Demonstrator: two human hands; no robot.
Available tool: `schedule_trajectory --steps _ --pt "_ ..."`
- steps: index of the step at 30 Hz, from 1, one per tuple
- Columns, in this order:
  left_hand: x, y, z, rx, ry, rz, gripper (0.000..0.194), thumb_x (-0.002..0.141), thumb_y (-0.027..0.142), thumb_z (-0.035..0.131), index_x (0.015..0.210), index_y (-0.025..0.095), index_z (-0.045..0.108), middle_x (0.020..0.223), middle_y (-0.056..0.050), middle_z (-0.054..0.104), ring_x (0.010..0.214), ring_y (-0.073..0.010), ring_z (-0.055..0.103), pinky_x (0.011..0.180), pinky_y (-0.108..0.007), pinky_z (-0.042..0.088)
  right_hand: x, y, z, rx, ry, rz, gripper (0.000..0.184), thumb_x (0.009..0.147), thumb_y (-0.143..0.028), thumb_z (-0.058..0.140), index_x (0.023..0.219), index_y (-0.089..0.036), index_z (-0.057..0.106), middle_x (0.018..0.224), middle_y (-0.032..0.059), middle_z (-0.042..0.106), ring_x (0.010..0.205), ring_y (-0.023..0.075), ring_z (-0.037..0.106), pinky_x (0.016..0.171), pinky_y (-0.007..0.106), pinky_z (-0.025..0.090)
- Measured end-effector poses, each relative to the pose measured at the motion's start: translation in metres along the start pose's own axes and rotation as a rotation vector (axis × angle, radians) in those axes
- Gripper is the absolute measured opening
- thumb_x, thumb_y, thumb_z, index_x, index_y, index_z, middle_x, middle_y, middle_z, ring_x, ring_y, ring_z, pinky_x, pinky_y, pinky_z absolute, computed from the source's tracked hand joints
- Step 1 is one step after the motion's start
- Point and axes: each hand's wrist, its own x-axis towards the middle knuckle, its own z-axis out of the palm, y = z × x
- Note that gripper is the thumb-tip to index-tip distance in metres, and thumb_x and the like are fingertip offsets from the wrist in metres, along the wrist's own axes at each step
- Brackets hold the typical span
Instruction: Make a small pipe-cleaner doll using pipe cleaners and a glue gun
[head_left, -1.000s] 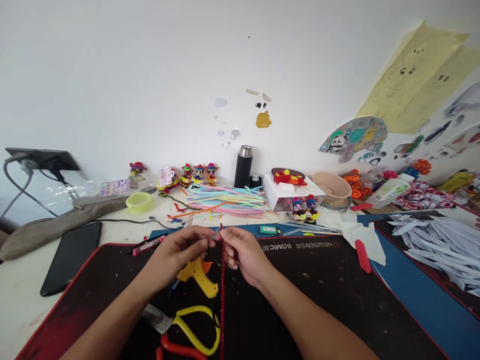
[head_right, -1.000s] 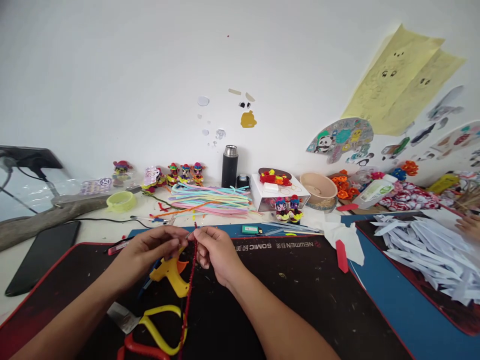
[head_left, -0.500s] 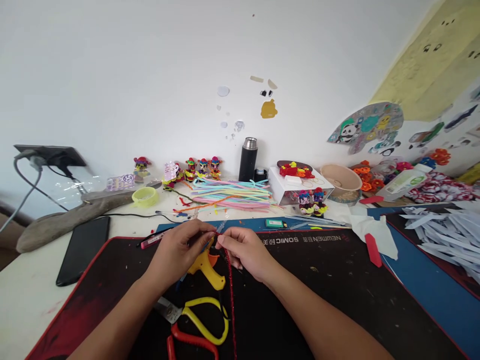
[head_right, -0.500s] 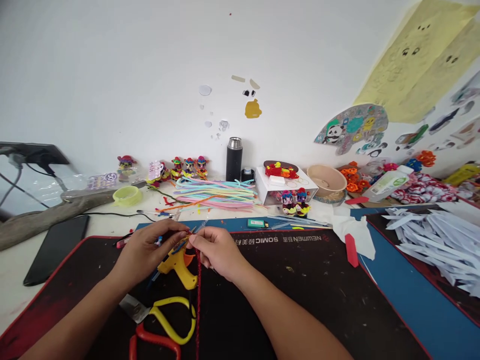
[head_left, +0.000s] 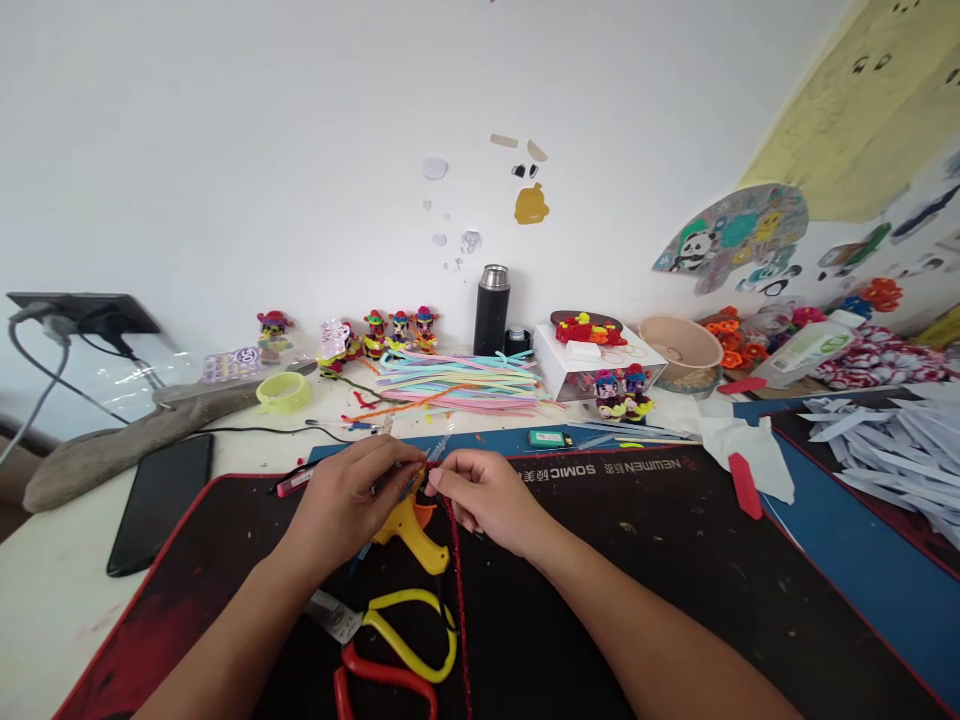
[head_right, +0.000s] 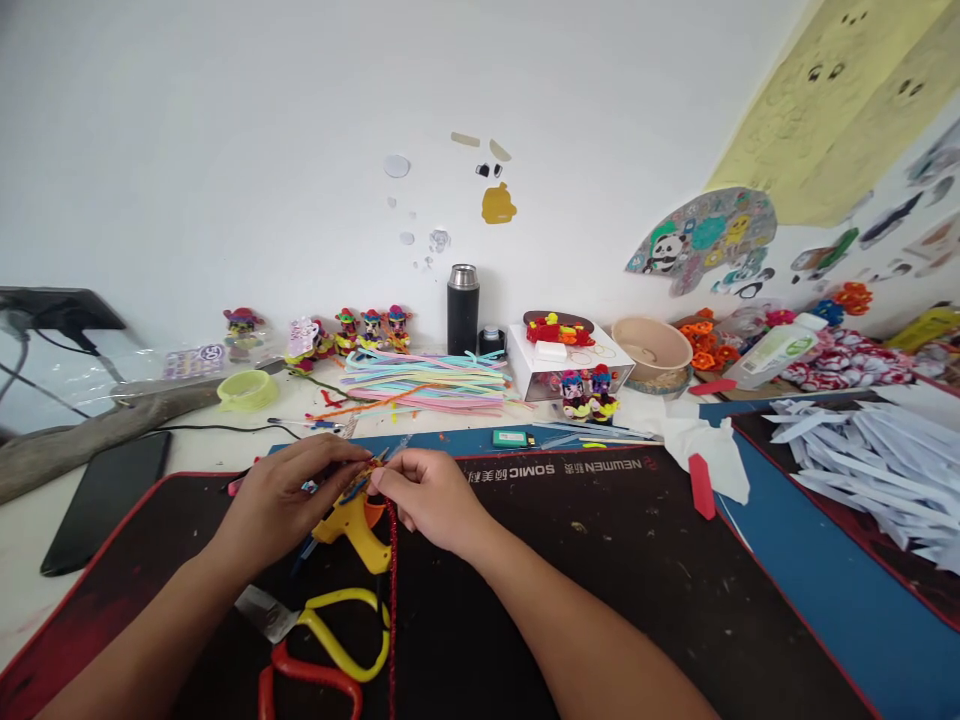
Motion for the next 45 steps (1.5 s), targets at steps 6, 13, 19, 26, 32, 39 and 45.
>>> schedule_trajectory --steps 6,13,19,26,32,39,45 --pt "-0.002 -0.002 -0.001 0.038 0.006 0.013 0.014 0.104 0.020 0.061 0.104 0.020 0.075 0.092 -0.005 0.081 0.083 -0.0193 0.076 0.077 -0.027 0.056 0.001 -0.001 -0.001 0.008 -0.004 -0.007 0.031 0.095 -0.047 0.068 0.083 -0.019 0.067 0.054 -0.0075 0.051 0.042 0.0082 0.043 0.043 0.022 0.028" --pt "-0.003 -0.003 -0.003 -0.002 -0.019 0.019 0.015 0.104 0.020 0.062 0.106 0.022 0.076 0.095 -0.004 0.082 0.085 -0.0180 0.077 0.079 -0.027 0.057 0.000 -0.004 -0.001 -0.024 0.004 0.001 0.024 0.099 -0.036 0.065 0.082 -0.019 0.068 0.050 -0.0079 0.049 0.042 0.0092 0.044 0.043 0.022 0.029" --pt "-0.002 0.000 -0.003 0.029 -0.032 0.034 0.014 0.105 0.021 0.061 0.104 0.022 0.075 0.091 -0.004 0.080 0.080 -0.0183 0.074 0.074 -0.028 0.055 0.000 -0.001 -0.001 -0.057 0.016 -0.005 0.024 0.100 -0.036 0.067 0.083 -0.018 0.070 0.056 -0.0065 0.054 0.042 0.0078 0.045 0.043 0.021 0.029" --pt "0.000 0.003 -0.003 0.071 -0.025 0.052 0.011 0.103 0.017 0.062 0.098 0.021 0.071 0.086 -0.002 0.077 0.076 -0.0170 0.071 0.071 -0.026 0.052 0.001 -0.003 0.001 -0.110 0.049 0.005 0.021 0.102 -0.028 0.065 0.084 -0.018 0.068 0.060 -0.0059 0.055 0.043 0.0073 0.046 0.042 0.021 0.030" --pt "-0.001 0.006 0.002 0.130 0.019 0.038 0.014 0.102 0.019 0.062 0.090 0.021 0.068 0.079 -0.001 0.073 0.069 -0.0161 0.068 0.066 -0.026 0.048 0.001 -0.002 0.003 -0.072 0.034 -0.017 0.024 0.102 -0.034 0.066 0.083 -0.019 0.064 0.060 -0.0070 0.053 0.042 0.0067 0.045 0.041 0.020 0.029" --pt "-0.005 0.007 0.017 0.218 0.039 -0.065 0.016 0.100 0.021 0.060 0.088 0.021 0.071 0.076 -0.001 0.071 0.067 -0.0178 0.067 0.062 -0.028 0.046 0.002 0.003 0.007 0.008 0.043 -0.038 0.031 0.100 -0.041 0.067 0.079 -0.021 0.057 0.054 -0.0089 0.047 0.040 0.0074 0.041 0.041 0.022 0.029" --pt "0.000 0.010 0.008 -0.099 -0.073 -0.300 0.020 0.100 0.036 0.061 0.091 0.022 0.074 0.079 -0.001 0.074 0.071 -0.0189 0.069 0.065 -0.027 0.051 0.001 0.002 0.001 -0.103 0.046 -0.013 0.028 0.100 -0.040 0.066 0.081 -0.021 0.062 0.053 -0.0079 0.048 0.042 0.0090 0.043 0.044 0.023 0.030"
